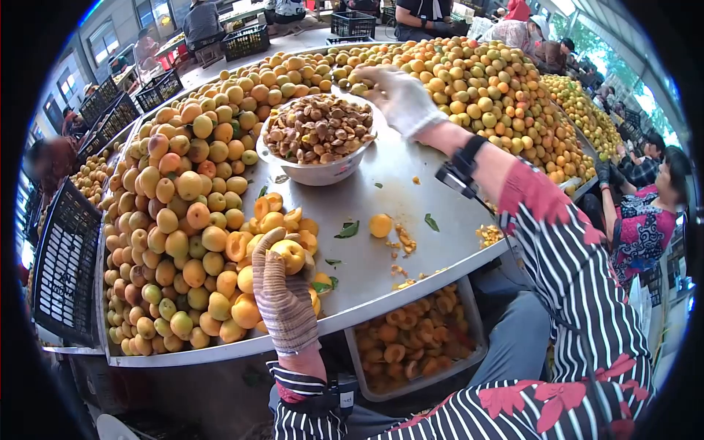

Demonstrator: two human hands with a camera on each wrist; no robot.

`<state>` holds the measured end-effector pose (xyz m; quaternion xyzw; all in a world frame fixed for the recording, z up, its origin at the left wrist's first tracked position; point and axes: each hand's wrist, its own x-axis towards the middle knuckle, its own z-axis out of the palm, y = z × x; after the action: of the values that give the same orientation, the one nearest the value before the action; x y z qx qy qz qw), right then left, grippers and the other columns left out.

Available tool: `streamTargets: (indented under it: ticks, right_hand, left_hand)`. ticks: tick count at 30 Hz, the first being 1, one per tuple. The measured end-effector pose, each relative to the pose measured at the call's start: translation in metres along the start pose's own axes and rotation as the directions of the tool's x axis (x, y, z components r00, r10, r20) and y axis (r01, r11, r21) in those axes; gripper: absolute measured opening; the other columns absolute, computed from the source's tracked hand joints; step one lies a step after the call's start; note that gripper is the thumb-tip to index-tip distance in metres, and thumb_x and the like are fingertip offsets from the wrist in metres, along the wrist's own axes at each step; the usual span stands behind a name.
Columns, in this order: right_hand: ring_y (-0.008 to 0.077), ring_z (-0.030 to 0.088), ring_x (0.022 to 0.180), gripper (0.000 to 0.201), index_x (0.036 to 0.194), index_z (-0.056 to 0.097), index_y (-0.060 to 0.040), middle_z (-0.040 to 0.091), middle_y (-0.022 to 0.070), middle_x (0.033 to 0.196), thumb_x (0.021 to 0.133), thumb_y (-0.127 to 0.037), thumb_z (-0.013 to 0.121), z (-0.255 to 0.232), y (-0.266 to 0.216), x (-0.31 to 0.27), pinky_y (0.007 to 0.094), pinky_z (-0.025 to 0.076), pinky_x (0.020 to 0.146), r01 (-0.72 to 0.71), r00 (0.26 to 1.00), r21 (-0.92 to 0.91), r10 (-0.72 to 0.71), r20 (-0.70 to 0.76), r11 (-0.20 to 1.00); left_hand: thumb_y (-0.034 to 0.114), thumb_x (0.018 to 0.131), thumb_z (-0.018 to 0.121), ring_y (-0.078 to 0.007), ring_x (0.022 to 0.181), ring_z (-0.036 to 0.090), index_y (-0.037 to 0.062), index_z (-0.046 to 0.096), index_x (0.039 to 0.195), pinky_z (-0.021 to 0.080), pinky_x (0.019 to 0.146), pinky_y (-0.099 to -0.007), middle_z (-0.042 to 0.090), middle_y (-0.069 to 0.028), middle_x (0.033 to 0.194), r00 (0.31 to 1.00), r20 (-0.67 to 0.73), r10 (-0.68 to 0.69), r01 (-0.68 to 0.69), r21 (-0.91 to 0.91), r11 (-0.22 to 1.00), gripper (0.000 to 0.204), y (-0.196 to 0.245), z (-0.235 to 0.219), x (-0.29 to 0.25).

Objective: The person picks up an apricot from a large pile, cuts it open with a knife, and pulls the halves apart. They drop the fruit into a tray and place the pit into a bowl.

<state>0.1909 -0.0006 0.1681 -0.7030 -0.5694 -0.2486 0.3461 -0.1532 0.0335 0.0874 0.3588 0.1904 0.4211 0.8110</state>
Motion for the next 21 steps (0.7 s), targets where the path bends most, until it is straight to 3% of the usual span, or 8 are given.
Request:
streamTargets:
  ticks: [2,4,6,11,13,14,17,21]
  right_hand:
    - [0.0339,0.069,0.103,0.032,0.119,0.07,-0.0081,0.07,0.0174,0.111,0.09,-0.019,0.067,-0.028,0.006,-0.029,0.0417,0.054,0.093,-0.269,0.952,-0.024,0.269,0.144,0.963]
    - [0.033,0.07,0.099,0.032,0.118,0.07,-0.0076,0.072,0.0172,0.104,0.088,-0.018,0.068,-0.037,0.028,-0.068,0.0413,0.055,0.09,-0.285,0.842,-0.161,0.327,0.429,0.945]
    - [0.0324,0.07,0.097,0.033,0.117,0.07,-0.0063,0.072,0.0175,0.101,0.088,-0.022,0.068,-0.034,0.028,-0.106,0.0409,0.055,0.088,-0.422,0.675,-0.105,0.389,0.627,0.901]
    - [0.0338,0.066,0.104,0.039,0.117,0.068,-0.0084,0.068,0.0136,0.11,0.083,-0.024,0.076,0.005,-0.056,-0.11,0.0433,0.053,0.091,-0.051,0.72,0.058,-0.003,0.694,0.997]
    - [0.0347,0.065,0.11,0.04,0.119,0.069,-0.013,0.068,0.0122,0.11,0.082,-0.026,0.077,0.012,-0.103,-0.095,0.0469,0.052,0.093,0.141,0.582,-0.078,-0.018,0.813,0.987]
    - [0.0348,0.068,0.101,0.032,0.113,0.07,-0.014,0.07,0.0122,0.104,0.083,-0.023,0.073,0.025,-0.107,-0.101,0.0472,0.055,0.087,0.255,0.555,-0.048,-0.105,0.825,0.966]
    - [0.037,0.071,0.082,0.019,0.103,0.068,-0.0123,0.072,0.0131,0.089,0.085,-0.015,0.062,0.064,-0.111,-0.124,0.0459,0.057,0.074,0.18,0.529,-0.076,-0.032,0.848,0.981]
    - [0.0349,0.072,0.09,0.024,0.109,0.07,-0.0111,0.074,0.0112,0.097,0.086,-0.017,0.067,0.046,-0.13,-0.124,0.0441,0.057,0.083,0.047,0.401,-0.044,0.021,0.916,0.998]
  left_hand:
    - [0.026,0.101,0.054,-0.0164,0.099,0.059,0.0025,0.058,0.129,0.054,0.085,-0.0279,0.059,-0.0098,0.114,1.0,0.007,-0.003,0.003,0.071,0.998,0.037,0.002,0.004,-0.002]
    - [0.026,0.101,0.055,-0.0164,0.1,0.059,0.0027,0.058,0.129,0.054,0.086,-0.028,0.059,-0.01,0.114,1.0,0.025,-0.014,0.012,0.083,0.996,0.037,0.001,0.004,-0.003]
    - [0.025,0.101,0.055,-0.0163,0.101,0.059,0.0029,0.059,0.129,0.055,0.086,-0.0279,0.06,-0.0101,0.115,0.999,0.032,-0.025,0.022,0.086,0.996,0.036,0.002,0.006,-0.005]
    - [0.023,0.102,0.054,-0.0149,0.097,0.06,0.0032,0.059,0.129,0.055,0.083,-0.0263,0.06,-0.0086,0.113,1.0,0.017,0.007,-0.008,0.099,0.995,0.034,-0.003,0.008,-0.002]
    - [0.024,0.102,0.054,-0.0146,0.09,0.062,0.0029,0.06,0.128,0.056,0.08,-0.0256,0.061,-0.0084,0.112,0.998,0.034,0.053,-0.057,0.124,0.991,0.034,0.0,0.01,-0.003]
    - [0.024,0.102,0.054,-0.0146,0.09,0.062,0.0029,0.06,0.128,0.056,0.08,-0.0256,0.061,-0.0084,0.112,0.998,0.031,0.05,-0.054,0.129,0.99,0.034,0.0,0.009,-0.001]
    - [0.027,0.103,0.055,-0.0168,0.082,0.062,-0.0001,0.056,0.131,0.051,0.07,-0.028,0.064,-0.013,0.111,0.994,0.003,0.107,-0.107,0.116,0.987,0.039,-0.002,-0.001,0.005]
    - [0.026,0.104,0.053,-0.0165,0.082,0.062,-0.0018,0.055,0.132,0.052,0.069,-0.0275,0.064,-0.0132,0.111,0.993,-0.002,0.116,-0.115,0.1,0.988,0.04,0.007,-0.01,0.006]
